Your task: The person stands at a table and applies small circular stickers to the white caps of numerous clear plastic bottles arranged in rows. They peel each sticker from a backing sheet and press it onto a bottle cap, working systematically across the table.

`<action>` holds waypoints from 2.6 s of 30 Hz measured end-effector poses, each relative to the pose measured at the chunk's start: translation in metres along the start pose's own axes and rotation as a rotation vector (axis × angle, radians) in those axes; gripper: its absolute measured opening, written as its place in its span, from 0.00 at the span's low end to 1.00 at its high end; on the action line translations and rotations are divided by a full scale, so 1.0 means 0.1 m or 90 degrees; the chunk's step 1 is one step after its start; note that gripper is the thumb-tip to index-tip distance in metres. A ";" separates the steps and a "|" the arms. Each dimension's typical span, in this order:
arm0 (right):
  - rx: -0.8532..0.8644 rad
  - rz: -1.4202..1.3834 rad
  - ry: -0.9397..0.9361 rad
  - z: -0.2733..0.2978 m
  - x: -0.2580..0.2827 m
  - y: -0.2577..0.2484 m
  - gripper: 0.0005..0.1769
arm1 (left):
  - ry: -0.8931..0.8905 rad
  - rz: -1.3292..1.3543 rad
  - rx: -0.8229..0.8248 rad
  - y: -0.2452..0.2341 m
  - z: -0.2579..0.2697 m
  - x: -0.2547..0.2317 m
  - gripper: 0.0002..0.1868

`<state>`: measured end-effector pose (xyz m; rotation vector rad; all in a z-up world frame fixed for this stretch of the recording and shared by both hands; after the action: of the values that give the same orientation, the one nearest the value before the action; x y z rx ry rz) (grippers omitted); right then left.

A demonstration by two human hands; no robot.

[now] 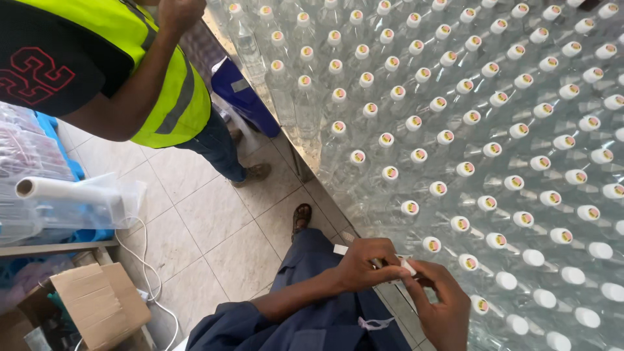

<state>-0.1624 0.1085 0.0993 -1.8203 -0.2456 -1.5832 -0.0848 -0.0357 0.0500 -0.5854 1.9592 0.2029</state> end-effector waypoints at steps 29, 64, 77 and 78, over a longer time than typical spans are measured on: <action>-0.197 -0.218 -0.113 0.38 0.27 0.18 0.09 | -0.041 -0.018 0.094 -0.40 -0.01 -0.17 0.05; -0.269 -0.057 0.283 -0.43 -1.55 -2.85 0.07 | -0.137 -0.069 0.014 0.39 0.07 -0.14 0.15; -0.256 0.051 0.254 -0.51 -1.49 -2.78 0.15 | -0.204 -0.079 -0.029 0.57 0.28 -0.16 0.16; -0.228 0.109 0.208 -0.56 -1.51 -2.76 0.14 | -0.204 -0.061 -0.040 0.54 0.26 -0.19 0.16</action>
<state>-0.3970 0.3223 0.0640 -1.7447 0.3556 -1.8534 -0.0835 0.0273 0.0488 -0.6442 1.6164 0.2802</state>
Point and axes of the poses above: each hand's wrist, its own z-axis away from the middle knuckle, its own y-axis out of the palm, x = y × z, the point moved 9 cm from there along -z, towards the middle knuckle, and after that the axes turned 13 degrees about -z, right-handed, at the moved point
